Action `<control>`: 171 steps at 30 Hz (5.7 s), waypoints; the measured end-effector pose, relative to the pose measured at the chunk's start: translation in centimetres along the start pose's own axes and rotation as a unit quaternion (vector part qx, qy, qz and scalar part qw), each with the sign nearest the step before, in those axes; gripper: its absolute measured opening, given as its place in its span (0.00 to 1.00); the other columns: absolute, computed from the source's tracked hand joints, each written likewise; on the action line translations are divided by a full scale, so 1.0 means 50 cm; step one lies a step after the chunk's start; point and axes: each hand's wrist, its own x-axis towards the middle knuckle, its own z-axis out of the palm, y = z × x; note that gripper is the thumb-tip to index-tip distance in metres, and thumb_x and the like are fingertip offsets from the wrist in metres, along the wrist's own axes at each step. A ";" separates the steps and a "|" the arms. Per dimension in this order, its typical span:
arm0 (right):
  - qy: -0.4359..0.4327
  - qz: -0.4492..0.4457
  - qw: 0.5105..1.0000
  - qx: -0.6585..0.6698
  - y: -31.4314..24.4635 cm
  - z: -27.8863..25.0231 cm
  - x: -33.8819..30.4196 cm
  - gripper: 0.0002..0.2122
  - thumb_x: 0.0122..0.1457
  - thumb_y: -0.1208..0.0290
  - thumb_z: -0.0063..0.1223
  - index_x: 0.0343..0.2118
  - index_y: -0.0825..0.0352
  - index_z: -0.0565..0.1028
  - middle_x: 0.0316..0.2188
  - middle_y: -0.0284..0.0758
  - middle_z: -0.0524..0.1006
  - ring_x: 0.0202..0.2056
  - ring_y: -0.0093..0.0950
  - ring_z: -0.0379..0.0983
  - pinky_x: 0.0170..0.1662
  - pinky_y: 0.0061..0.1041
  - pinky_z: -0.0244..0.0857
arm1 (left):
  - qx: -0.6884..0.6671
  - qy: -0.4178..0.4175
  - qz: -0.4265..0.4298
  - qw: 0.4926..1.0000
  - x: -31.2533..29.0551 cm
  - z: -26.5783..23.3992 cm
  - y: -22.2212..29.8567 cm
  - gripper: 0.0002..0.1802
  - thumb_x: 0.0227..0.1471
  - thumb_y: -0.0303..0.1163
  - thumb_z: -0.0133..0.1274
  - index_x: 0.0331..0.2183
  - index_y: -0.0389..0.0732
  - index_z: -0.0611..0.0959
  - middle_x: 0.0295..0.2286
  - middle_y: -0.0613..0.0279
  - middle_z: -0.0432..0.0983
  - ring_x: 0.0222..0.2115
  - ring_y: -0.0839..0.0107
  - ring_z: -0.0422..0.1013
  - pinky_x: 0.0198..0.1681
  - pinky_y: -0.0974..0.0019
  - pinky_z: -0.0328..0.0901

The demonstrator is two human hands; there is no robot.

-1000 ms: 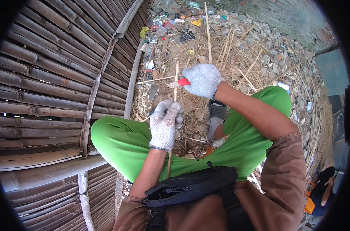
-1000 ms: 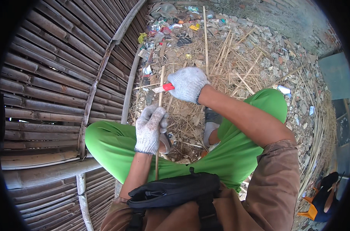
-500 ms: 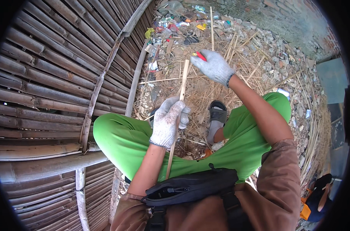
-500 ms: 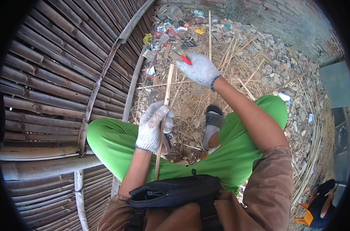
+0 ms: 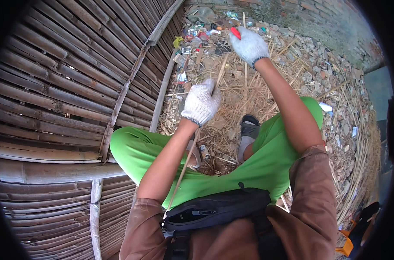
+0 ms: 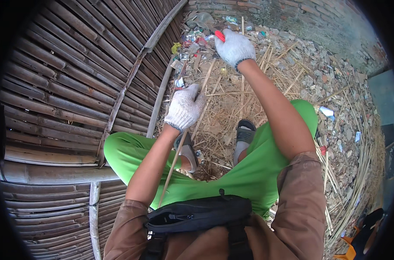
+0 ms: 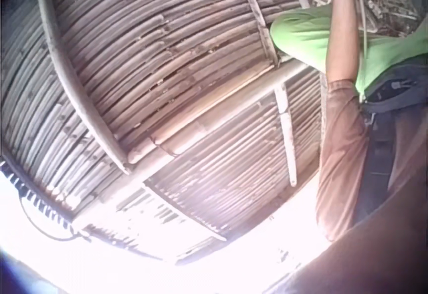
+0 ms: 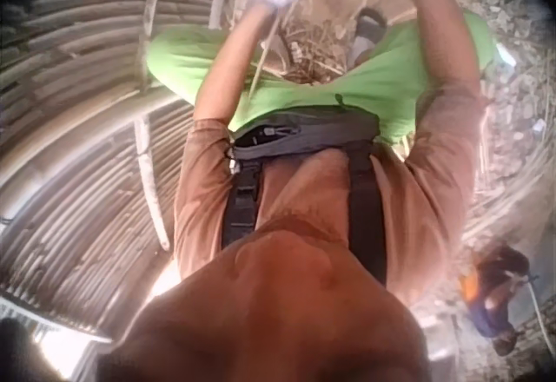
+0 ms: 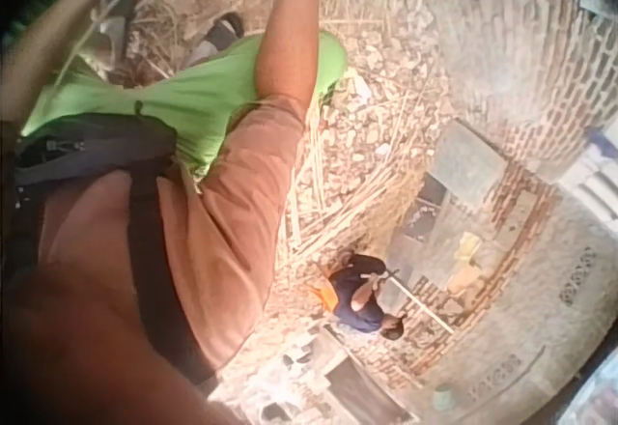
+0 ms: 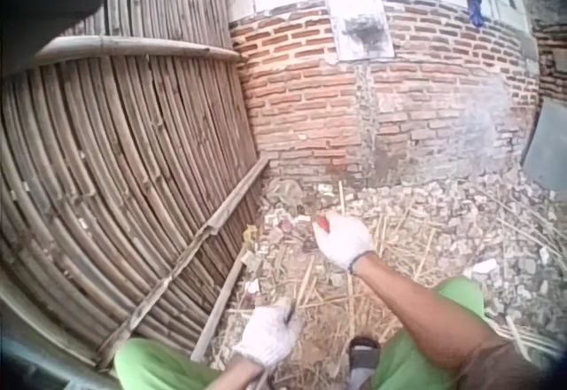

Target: The person splits thin bamboo strips using a utility knife while wearing gloves in a workshop.

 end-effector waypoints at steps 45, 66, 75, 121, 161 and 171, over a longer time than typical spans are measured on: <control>-0.413 0.024 0.598 0.686 -0.112 0.094 -0.219 0.20 0.73 0.56 0.51 0.26 0.65 0.72 0.25 0.34 0.79 0.28 0.27 0.77 0.37 0.30 0.73 | 0.091 -0.036 -0.136 0.986 0.203 0.031 -0.351 0.19 0.59 0.39 0.53 0.37 0.33 0.88 0.31 0.47 0.86 0.26 0.58 0.83 0.35 0.54 0.77; -0.399 -0.346 0.207 0.824 -0.154 -0.191 -0.282 0.15 0.67 0.62 0.58 0.30 0.70 0.78 0.37 0.55 0.83 0.25 0.35 0.81 0.26 0.34 0.74 | -0.575 -0.003 -0.248 0.779 -0.011 -0.187 -0.021 0.16 0.66 0.30 0.54 0.51 0.31 0.77 0.32 0.59 0.78 0.26 0.72 0.73 0.28 0.69 0.70; -0.460 -0.398 0.309 0.731 -0.149 -0.220 -0.238 0.14 0.66 0.63 0.60 0.32 0.71 0.80 0.34 0.50 0.83 0.25 0.35 0.80 0.27 0.32 0.72 | -0.483 0.072 -0.264 0.832 -0.075 -0.152 0.001 0.24 0.67 0.34 0.56 0.60 0.35 0.75 0.31 0.67 0.77 0.24 0.81 0.71 0.23 0.76 0.65; -0.220 -0.239 0.944 -0.051 0.008 0.168 -0.222 0.15 0.60 0.52 0.56 0.29 0.59 0.83 0.27 0.44 0.83 0.32 0.47 0.83 0.38 0.50 0.77 | -0.520 0.046 -0.385 0.761 -0.190 -0.018 0.025 0.22 0.69 0.39 0.56 0.56 0.35 0.77 0.22 0.71 0.73 0.13 0.83 0.60 0.13 0.75 0.54; -0.135 -0.064 0.985 -0.086 0.092 0.098 -0.115 0.19 0.61 0.51 0.51 0.33 0.62 0.85 0.33 0.47 0.85 0.37 0.49 0.83 0.42 0.50 0.78 | -0.547 -0.039 -0.368 0.751 -0.191 -0.034 0.051 0.19 0.70 0.38 0.54 0.53 0.36 0.81 0.23 0.71 0.73 0.14 0.83 0.61 0.14 0.75 0.51; -0.243 -0.197 0.949 -0.050 0.005 0.128 -0.215 0.14 0.57 0.54 0.57 0.29 0.59 0.85 0.29 0.45 0.84 0.34 0.46 0.84 0.39 0.49 0.78 | -0.476 0.005 -0.362 0.802 -0.204 -0.010 0.025 0.19 0.71 0.40 0.54 0.54 0.37 0.80 0.25 0.72 0.75 0.16 0.85 0.63 0.15 0.76 0.57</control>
